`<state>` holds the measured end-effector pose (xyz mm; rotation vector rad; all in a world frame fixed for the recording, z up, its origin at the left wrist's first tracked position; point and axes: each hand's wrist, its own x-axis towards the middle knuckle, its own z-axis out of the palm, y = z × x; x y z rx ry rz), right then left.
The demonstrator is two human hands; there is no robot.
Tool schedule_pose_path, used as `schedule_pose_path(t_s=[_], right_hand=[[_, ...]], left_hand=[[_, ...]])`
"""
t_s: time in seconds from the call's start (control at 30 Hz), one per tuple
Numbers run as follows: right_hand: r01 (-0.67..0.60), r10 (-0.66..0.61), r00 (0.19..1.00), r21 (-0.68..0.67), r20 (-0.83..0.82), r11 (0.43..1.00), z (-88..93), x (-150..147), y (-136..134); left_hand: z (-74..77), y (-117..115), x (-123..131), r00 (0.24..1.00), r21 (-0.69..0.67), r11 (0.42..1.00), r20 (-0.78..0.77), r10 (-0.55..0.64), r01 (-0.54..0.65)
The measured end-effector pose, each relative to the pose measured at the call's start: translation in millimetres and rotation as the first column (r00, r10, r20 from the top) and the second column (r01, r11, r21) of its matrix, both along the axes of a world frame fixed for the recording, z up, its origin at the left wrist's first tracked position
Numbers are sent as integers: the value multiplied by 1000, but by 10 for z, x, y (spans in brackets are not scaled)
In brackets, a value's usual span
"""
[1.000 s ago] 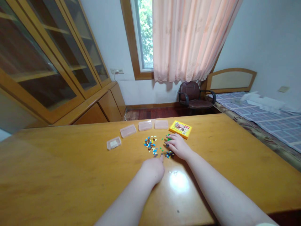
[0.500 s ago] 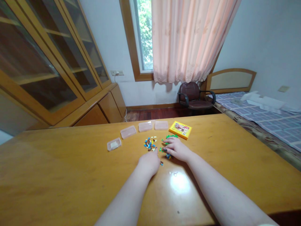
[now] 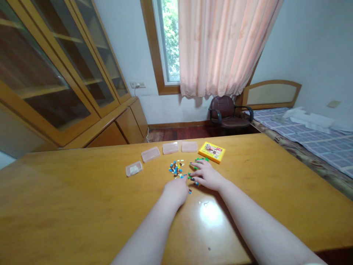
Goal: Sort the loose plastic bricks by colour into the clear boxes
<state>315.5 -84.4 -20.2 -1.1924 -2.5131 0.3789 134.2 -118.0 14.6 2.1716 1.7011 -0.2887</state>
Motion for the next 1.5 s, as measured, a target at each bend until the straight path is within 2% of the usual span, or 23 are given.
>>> schedule_pose_path(t_s=[0.17,0.3,0.43,0.6,0.83,0.93,1.03,1.13,1.2,1.27,1.4,1.5], right_hand=[[21,-20,999,32,-26,999,13,3,2],[-3,6,998,45,-66,999,-4,11,15],[-117,120,986,32,-114,993,-17,20,29],[-50,49,997,-14,-66,999,52,5,-9],[-71,82,994,-155,68,985,126,-119,-137],[-1,15,994,-139,104,990,66,-109,-94],[149,-137,983,-89,122,985,-7,-57,-12],[290,-287,955,-37,71,956,-35,9,58],[330,-330,944,-2,12,944,-21,42,75],[288,-288,957,4,-19,957,5,44,63],[87,-84,996,-81,36,993,26,-56,-13],[38,-29,997,-122,73,992,-2,-128,-33]], left_hand=[[79,-53,13,1000,20,1000,8,-18,18],[115,-128,41,999,-31,998,-16,-46,45],[57,-99,62,999,-35,999,-42,10,-11],[-23,25,42,1000,13,1000,-3,-26,26],[-65,78,-16,990,48,989,33,136,-137],[-88,81,-20,990,52,989,32,139,-141],[-75,70,1,994,52,992,13,111,-111],[-33,19,53,999,110,994,36,-31,27],[-11,-34,98,990,141,982,49,-131,123],[-4,-88,141,985,133,978,42,-170,163],[-4,-144,184,988,84,984,20,-156,154],[15,-135,181,991,77,989,13,-131,129]])
